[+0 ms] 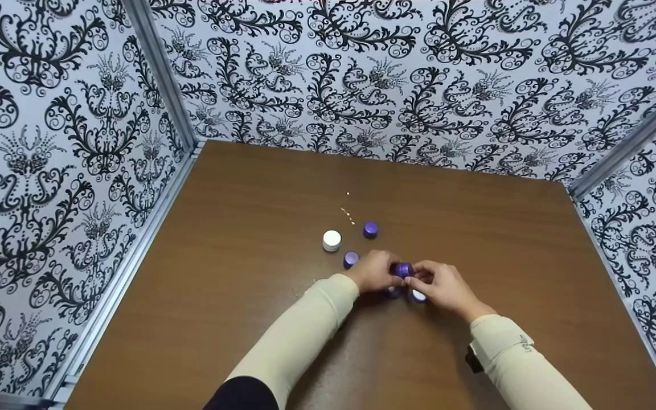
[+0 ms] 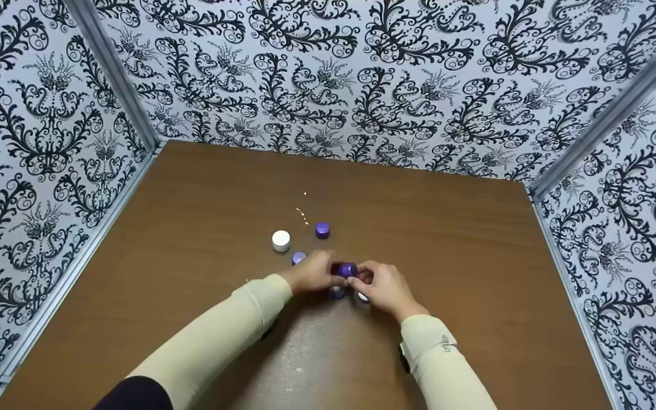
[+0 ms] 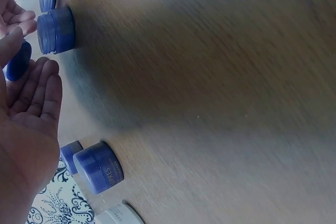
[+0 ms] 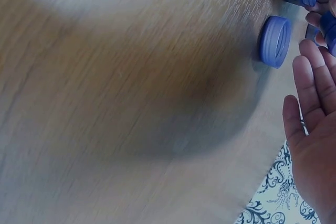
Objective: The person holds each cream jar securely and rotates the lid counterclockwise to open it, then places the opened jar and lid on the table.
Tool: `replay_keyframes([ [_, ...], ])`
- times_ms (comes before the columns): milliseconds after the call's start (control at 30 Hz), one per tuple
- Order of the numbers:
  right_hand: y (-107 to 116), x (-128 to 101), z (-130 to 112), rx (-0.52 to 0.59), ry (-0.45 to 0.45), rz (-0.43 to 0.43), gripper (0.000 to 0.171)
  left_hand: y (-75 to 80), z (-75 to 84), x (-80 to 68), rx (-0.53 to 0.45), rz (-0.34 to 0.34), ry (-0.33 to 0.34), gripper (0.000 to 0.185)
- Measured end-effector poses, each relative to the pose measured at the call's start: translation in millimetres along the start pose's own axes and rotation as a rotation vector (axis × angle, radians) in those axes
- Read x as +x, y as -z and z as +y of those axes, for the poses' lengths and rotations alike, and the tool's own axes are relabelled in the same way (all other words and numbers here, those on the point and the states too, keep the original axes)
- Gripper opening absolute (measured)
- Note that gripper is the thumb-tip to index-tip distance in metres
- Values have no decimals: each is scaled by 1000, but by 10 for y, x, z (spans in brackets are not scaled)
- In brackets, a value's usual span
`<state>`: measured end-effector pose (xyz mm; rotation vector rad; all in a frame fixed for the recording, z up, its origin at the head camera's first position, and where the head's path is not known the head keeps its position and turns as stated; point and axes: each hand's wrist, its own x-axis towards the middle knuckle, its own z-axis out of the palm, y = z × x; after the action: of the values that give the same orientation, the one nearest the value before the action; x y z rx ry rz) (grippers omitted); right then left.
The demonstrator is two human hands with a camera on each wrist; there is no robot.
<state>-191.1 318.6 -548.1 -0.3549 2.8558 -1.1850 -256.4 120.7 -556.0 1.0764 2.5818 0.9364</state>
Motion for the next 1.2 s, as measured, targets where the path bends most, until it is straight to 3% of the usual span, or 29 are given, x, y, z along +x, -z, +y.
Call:
replay_keyframes([
  [1200, 25, 4, -33, 41, 8, -10, 26, 58, 42, -21, -18, -18, 5, 30],
])
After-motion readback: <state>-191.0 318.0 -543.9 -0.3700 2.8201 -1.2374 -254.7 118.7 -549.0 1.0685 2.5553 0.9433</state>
